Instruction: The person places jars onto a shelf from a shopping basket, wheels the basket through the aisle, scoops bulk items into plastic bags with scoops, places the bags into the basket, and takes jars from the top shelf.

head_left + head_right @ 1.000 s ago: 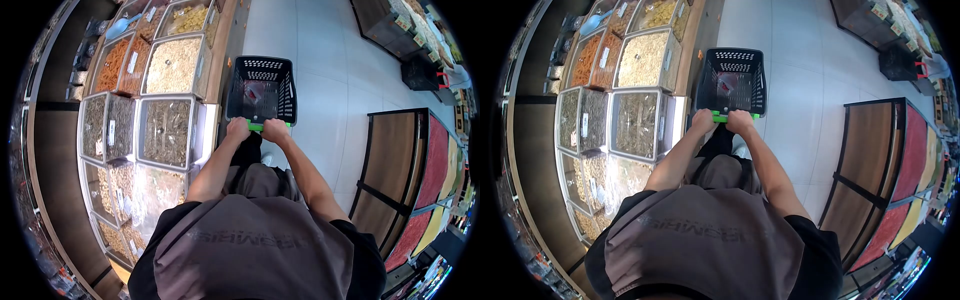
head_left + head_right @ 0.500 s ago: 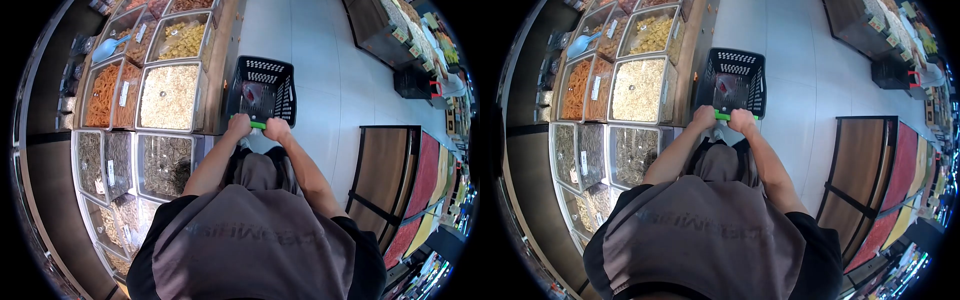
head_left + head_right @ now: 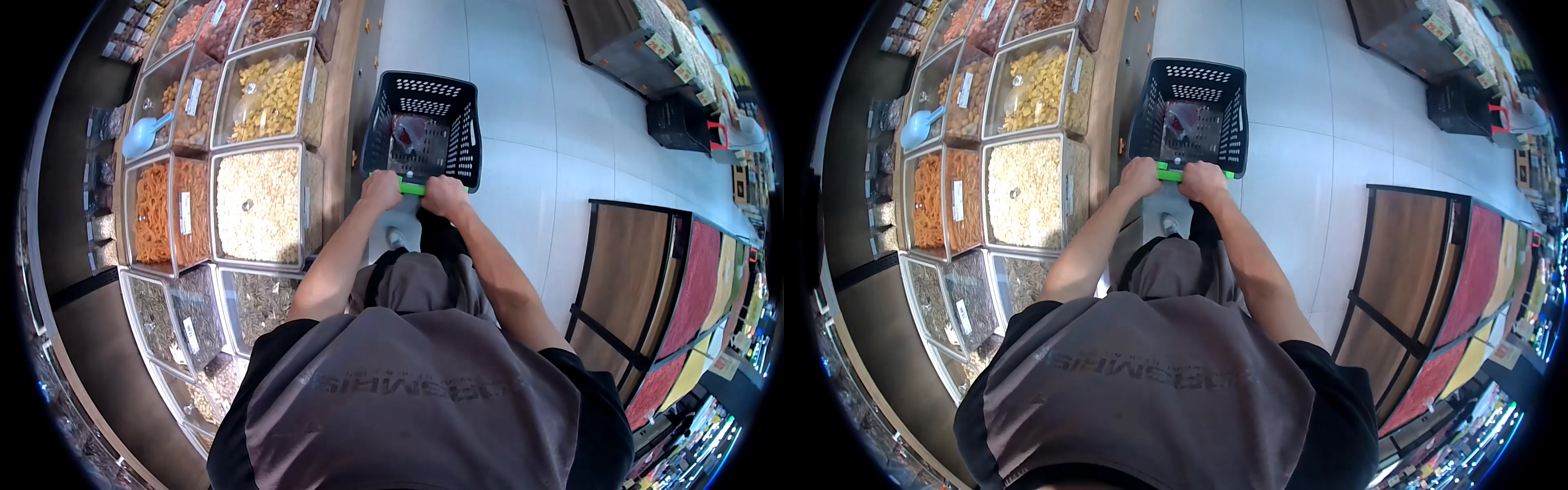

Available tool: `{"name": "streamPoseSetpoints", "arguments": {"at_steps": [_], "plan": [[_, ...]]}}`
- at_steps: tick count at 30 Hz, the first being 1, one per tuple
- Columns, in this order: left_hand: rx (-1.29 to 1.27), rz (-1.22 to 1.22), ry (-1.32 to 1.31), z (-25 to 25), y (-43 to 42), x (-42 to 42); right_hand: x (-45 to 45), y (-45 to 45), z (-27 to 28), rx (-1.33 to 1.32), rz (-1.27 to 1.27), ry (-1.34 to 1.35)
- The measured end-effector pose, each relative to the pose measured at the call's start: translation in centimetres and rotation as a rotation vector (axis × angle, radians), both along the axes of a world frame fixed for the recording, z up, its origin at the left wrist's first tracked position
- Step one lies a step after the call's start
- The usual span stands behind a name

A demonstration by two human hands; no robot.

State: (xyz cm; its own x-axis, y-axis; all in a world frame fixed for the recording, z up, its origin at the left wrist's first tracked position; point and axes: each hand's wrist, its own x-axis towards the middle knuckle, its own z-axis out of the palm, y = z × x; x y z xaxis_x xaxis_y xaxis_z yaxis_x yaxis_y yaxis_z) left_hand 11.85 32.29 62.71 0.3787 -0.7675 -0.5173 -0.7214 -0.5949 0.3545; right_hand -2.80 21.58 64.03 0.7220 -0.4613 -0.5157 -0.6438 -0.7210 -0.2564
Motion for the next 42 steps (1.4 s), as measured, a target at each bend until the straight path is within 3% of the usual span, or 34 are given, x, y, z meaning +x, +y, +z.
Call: {"name": "streamPoseSetpoints", "arguments": {"at_steps": [20, 29, 35, 39, 42], "plan": [[-0.054, 0.256, -0.001, -1.3, -14.3, 5.6, 8.3, -16.9, -0.1, 0.033, 0.124, -0.030], [-0.025, 0.233, 0.009, -0.4, -20.2, 11.6, 13.7, -21.8, -0.9, -0.004, 0.096, -0.037], [0.014, 0.081, 0.041, 0.2, -24.4, 18.2, 19.2, -24.9, -2.0, 0.016, 0.017, 0.002], [-0.161, 0.224, -0.068, -1.5, -28.3, 20.2, 23.1, -27.7, -1.1, 0.003, -0.101, 0.010], [-0.329, 0.487, -0.034, -0.7, -30.9, 21.0, 26.3, -30.3, -1.1, -0.060, -0.166, -0.010]]}}
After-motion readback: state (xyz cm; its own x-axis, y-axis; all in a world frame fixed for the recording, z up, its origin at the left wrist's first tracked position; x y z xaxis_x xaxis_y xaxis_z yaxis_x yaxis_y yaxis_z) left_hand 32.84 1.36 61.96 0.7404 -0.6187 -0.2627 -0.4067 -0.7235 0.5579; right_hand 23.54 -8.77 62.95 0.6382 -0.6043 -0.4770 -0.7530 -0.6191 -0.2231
